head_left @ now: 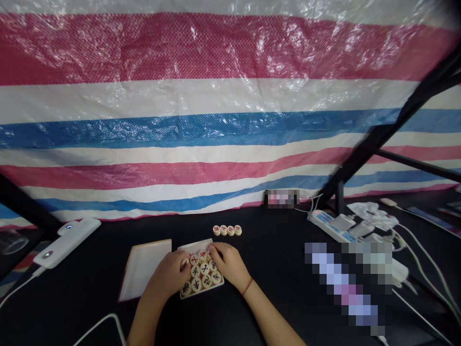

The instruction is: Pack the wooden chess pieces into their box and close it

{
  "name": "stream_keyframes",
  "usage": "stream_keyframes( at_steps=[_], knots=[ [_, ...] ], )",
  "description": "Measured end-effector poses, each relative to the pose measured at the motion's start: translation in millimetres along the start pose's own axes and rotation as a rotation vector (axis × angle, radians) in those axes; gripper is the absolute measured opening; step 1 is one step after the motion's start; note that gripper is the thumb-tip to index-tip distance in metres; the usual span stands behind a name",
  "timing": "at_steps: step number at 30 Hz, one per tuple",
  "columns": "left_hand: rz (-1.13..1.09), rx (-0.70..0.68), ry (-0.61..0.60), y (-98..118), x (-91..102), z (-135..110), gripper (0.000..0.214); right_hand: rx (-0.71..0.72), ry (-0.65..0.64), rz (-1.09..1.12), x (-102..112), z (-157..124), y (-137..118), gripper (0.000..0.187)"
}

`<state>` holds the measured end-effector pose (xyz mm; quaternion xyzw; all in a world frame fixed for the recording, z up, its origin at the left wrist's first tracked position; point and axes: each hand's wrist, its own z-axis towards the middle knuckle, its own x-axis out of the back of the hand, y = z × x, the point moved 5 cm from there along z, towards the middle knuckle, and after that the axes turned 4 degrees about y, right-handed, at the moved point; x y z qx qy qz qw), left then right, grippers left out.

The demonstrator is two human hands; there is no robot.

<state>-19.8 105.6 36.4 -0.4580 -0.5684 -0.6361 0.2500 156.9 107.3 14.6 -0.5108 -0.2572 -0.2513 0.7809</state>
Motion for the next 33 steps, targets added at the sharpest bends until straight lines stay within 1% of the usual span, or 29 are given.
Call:
stream_keyframes(
  at_steps=[2,3,6,7,8,9,11,14,18,22,24,27,29,31,33],
  knots=[
    [-0.059,0.008,0.029,-3.5,1.8,1.4,0.019,0.022,0.02,0.019,1.9,-0.1,-1.0,0.028],
    [-0.092,0.018,0.074,-6.0,4.4,2.5,0.02,0.044,0.055,0.023,4.2,-0.3,-3.0,0.025],
    [-0.203,0.048,0.271,-12.4,14.8,4.8,0.027,0.16,0.207,0.014,12.6,-2.9,-16.4,0.021],
    [-0.252,0.049,0.317,-12.8,17.0,5.2,0.028,0.207,0.241,0.011,13.9,-4.4,-22.5,0.022],
    [-0.309,0.049,0.338,-12.0,17.6,5.5,0.03,0.253,0.249,0.014,13.4,-5.9,-28.6,0.024],
    [-0.371,0.05,0.332,-10.0,16.7,5.8,0.031,0.295,0.232,0.024,11.4,-7.4,-34.2,0.027],
    [-0.502,0.061,0.274,-3.6,11.8,6.2,0.034,0.36,0.182,0.055,6.3,-10.1,-41.9,0.033],
    [-0.68,0.075,0.175,7.6,2.9,5.9,0.037,0.395,0.175,0.102,3.7,-12.9,-43.7,0.031],
    [-0.816,0.097,0.144,13.4,-3.1,7.0,0.036,0.354,0.189,0.125,6.9,-12.7,-40.2,0.028],
    [-0.899,0.12,0.122,14.4,-6.7,9.3,0.034,0.333,0.198,0.185,12.9,-10.8,-42.5,0.028],
    [-0.921,0.138,0.13,14.0,-7.8,10.1,0.036,0.297,0.217,0.186,18.3,-8.3,-38.9,0.023],
    [-0.871,0.189,0.188,9.2,-8.3,10.6,0.041,0.147,0.282,0.107,29.7,-2.9,-18.7,0.013],
    [-0.812,0.228,0.229,3.6,-9.1,11.0,0.044,0.049,0.291,0.031,34.6,0.1,-0.1,0.01],
    [-0.786,0.252,0.254,-2.1,-11.2,12.0,0.045,-0.007,0.232,-0.03,33.3,2.3,16.3,0.008],
    [-0.828,0.249,0.278,-6.5,-13.7,13.5,0.048,-0.034,0.144,-0.059,28.3,3.3,26.8,0.008]
  ],
)
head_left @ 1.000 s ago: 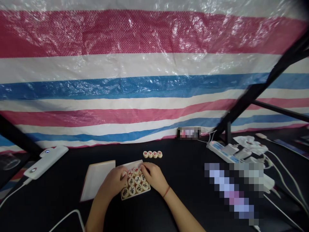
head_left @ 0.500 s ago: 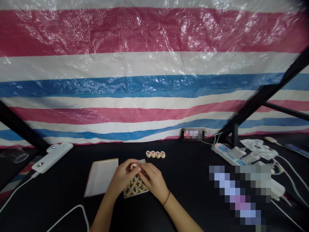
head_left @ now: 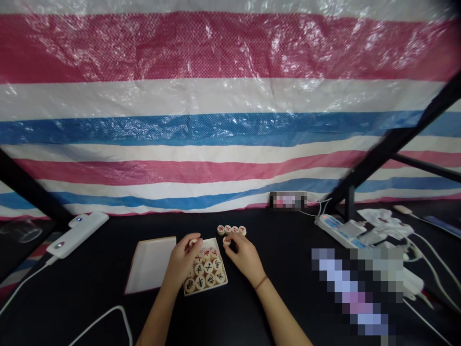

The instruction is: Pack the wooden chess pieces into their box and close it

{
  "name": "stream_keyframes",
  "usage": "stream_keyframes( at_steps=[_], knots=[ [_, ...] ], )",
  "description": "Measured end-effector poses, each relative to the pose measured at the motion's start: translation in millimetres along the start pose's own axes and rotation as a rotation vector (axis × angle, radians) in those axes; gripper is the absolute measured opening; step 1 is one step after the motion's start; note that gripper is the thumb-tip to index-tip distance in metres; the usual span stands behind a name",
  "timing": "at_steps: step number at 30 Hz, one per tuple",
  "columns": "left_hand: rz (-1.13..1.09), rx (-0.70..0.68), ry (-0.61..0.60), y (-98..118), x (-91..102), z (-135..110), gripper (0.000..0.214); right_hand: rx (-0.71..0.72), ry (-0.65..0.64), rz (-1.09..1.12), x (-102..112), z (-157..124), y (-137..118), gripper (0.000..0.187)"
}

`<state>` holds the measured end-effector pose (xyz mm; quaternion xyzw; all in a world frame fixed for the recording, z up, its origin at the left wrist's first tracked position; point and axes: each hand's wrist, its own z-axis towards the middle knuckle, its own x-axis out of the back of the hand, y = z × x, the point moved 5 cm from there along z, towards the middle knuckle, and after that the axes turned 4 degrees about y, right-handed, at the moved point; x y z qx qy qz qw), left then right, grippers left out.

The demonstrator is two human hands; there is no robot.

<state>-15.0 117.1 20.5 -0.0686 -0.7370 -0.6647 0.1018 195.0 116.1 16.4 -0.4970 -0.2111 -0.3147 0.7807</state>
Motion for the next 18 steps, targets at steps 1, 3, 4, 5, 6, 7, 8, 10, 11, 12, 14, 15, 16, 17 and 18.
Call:
stream_keyframes(
  at_steps=[1,3,4,5,6,7,8,10,11,12,14,15,16,17,18],
  knots=[
    [-0.037,-0.007,0.008,-1.5,0.1,0.9,0.05,-0.006,-0.03,-0.005,-2.1,-0.2,2.1,0.009],
    [-0.094,-0.021,0.011,-2.5,-0.9,1.4,0.055,-0.003,-0.033,0.013,-2.6,-1.0,-0.4,0.014],
    [-0.099,-0.022,0.005,-2.2,-2.2,0.8,0.056,0.013,-0.019,0.039,-1.5,-1.6,-5.2,0.017],
    [-0.09,-0.018,-0.005,-1.2,-4.1,-0.5,0.056,0.039,-0.005,0.075,-0.2,-2.6,-11.8,0.021],
    [-0.077,-0.011,-0.021,0.2,-6.6,-2.3,0.055,0.078,-0.004,0.119,0.5,-3.9,-20.0,0.026],
    [-0.063,-0.011,-0.046,2.4,-9.8,-4.6,0.055,0.129,-0.016,0.165,0.3,-5.7,-29.3,0.031],
    [-0.048,-0.02,-0.077,5.2,-13.4,-7.2,0.054,0.186,-0.032,0.208,-0.5,-8.0,-38.7,0.034],
    [-0.004,-0.073,-0.133,11.5,-20.5,-12.3,0.05,0.283,-0.047,0.274,-2.3,-12.5,-53.8,0.031],
    [0.028,-0.101,-0.158,13.7,-23.7,-14.4,0.049,0.31,-0.046,0.295,-3.2,-14.0,-57.9,0.028],
    [0.064,-0.121,-0.18,14.7,-26.3,-15.9,0.047,0.312,-0.041,0.311,-4.0,-14.6,-58.9,0.026],
    [0.161,-0.16,-0.181,15.0,-28.4,-16.8,0.045,0.249,-0.01,0.314,-4.4,-12.9,-51.7,0.021],
    [0.232,-0.196,-0.149,15.7,-27.3,-16.4,0.044,0.191,0.015,0.294,-3.8,-11.0,-44.2,0.019],
    [0.32,-0.245,-0.094,17.2,-24.9,-15.8,0.041,0.127,0.047,0.26,-2.6,-8.8,-35.1,0.017],
    [0.423,-0.298,-0.024,19.4,-21.6,-15.4,0.039,0.064,0.083,0.216,-0.9,-6.8,-25.4,0.016],
    [0.532,-0.338,0.05,21.8,-17.9,-15.3,0.036,0.013,0.114,0.168,0.5,-5.1,-16.2,0.015]
  ],
)
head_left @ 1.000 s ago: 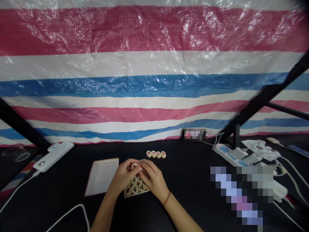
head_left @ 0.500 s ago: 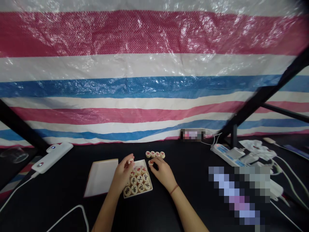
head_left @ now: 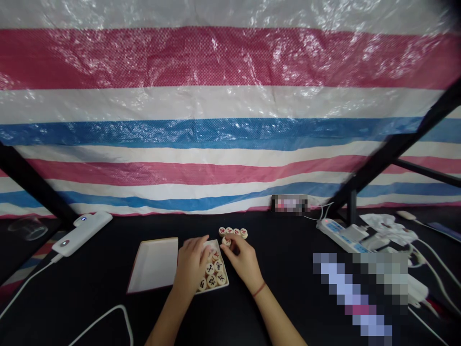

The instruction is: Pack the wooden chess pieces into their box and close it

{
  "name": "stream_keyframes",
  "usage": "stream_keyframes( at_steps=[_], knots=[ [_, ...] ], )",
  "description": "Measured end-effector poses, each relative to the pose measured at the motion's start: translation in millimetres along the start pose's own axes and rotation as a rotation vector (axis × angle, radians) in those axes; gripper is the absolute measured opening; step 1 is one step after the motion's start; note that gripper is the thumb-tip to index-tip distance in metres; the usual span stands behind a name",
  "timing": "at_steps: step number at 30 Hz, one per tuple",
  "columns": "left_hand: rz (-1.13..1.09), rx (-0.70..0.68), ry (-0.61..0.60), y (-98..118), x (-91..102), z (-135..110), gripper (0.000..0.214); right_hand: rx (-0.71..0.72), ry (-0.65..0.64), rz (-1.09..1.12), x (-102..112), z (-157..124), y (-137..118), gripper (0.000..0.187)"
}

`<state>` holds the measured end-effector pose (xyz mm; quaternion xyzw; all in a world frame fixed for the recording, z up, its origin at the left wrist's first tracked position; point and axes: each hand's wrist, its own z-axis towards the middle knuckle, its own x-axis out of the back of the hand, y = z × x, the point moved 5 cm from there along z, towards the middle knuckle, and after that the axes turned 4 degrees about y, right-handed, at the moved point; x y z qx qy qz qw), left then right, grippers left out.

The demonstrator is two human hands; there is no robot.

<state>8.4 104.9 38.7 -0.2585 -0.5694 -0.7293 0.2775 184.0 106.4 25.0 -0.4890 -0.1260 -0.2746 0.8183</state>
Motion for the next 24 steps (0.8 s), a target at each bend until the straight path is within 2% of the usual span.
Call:
stream_keyframes(
  at_steps=[2,6,10,14,18,24],
  knots=[
    [0.218,0.018,0.068,-2.2,7.4,0.8,0.036,-0.054,0.027,-0.085,2.3,2.2,14.2,0.012],
    [0.443,0.169,0.053,-14.2,18.0,1.0,0.036,-0.07,-0.012,-0.131,-3.4,2.2,25.8,0.008],
    [0.477,0.219,0.03,-25.9,23.1,3.4,0.037,-0.046,-0.054,-0.121,-7.8,1.2,22.8,0.01],
    [0.477,0.242,-0.026,-34.3,22.0,6.0,0.035,-0.011,-0.044,-0.118,-6.9,0.6,19.0,0.016],
    [0.478,0.242,-0.068,-38.0,19.2,7.1,0.037,-0.013,-0.043,-0.13,-7.4,0.5,19.7,0.013],
    [0.479,0.233,-0.04,-41.3,20.7,9.4,0.037,0.01,-0.047,-0.126,-4.4,2.6,17.3,0.006]
  ],
)
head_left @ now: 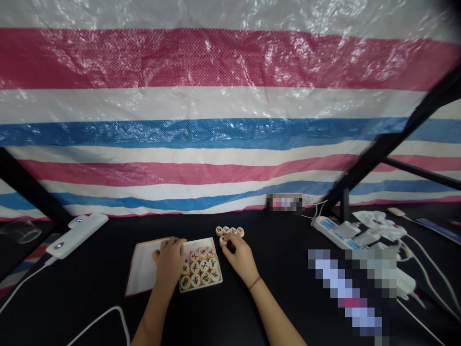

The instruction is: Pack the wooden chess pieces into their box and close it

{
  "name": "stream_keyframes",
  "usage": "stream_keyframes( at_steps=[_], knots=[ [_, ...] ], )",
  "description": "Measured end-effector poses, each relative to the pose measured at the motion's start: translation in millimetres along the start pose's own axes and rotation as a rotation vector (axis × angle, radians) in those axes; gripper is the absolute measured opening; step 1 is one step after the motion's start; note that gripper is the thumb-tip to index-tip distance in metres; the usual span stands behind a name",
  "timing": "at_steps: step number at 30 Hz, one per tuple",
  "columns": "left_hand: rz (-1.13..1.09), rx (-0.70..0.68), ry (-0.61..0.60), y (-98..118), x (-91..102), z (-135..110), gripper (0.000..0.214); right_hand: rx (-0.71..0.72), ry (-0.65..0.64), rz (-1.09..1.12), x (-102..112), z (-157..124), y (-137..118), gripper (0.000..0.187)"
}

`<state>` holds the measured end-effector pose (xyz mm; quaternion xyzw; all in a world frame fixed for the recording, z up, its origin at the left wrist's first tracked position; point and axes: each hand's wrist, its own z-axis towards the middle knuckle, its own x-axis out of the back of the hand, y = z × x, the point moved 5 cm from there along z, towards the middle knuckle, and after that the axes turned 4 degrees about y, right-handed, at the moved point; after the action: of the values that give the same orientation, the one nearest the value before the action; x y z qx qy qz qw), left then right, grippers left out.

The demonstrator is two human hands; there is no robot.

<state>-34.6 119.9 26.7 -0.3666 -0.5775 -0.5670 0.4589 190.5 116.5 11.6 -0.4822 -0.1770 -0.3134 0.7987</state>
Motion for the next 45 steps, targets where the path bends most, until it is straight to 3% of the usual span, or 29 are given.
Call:
stream_keyframes(
  at_steps=[9,18,35,42,45],
  knots=[
    [-0.014,0.018,0.006,-2.4,1.1,1.3,0.038,-0.015,-0.03,-0.082,-4.4,-2.5,5.3,0.012],
    [-0.013,0.024,0.057,-3.2,-2.6,0.7,0.035,0.001,-0.023,-0.121,-10.4,-2.8,8.1,0.006],
    [-0.101,-0.045,0.12,-7.8,-2.0,4.7,0.035,0.054,-0.042,-0.133,-10.1,-1.7,4.7,0.009],
    [-0.063,-0.06,0.188,-4.6,12.8,3.3,0.03,0.036,0.067,-0.057,5.3,-2.3,-13.4,0.017],
    [-0.035,-0.12,0.101,5.5,15.0,-1.9,0.029,-0.008,-0.024,0.039,3.5,-4.2,-24.4,0.021]
  ],
)
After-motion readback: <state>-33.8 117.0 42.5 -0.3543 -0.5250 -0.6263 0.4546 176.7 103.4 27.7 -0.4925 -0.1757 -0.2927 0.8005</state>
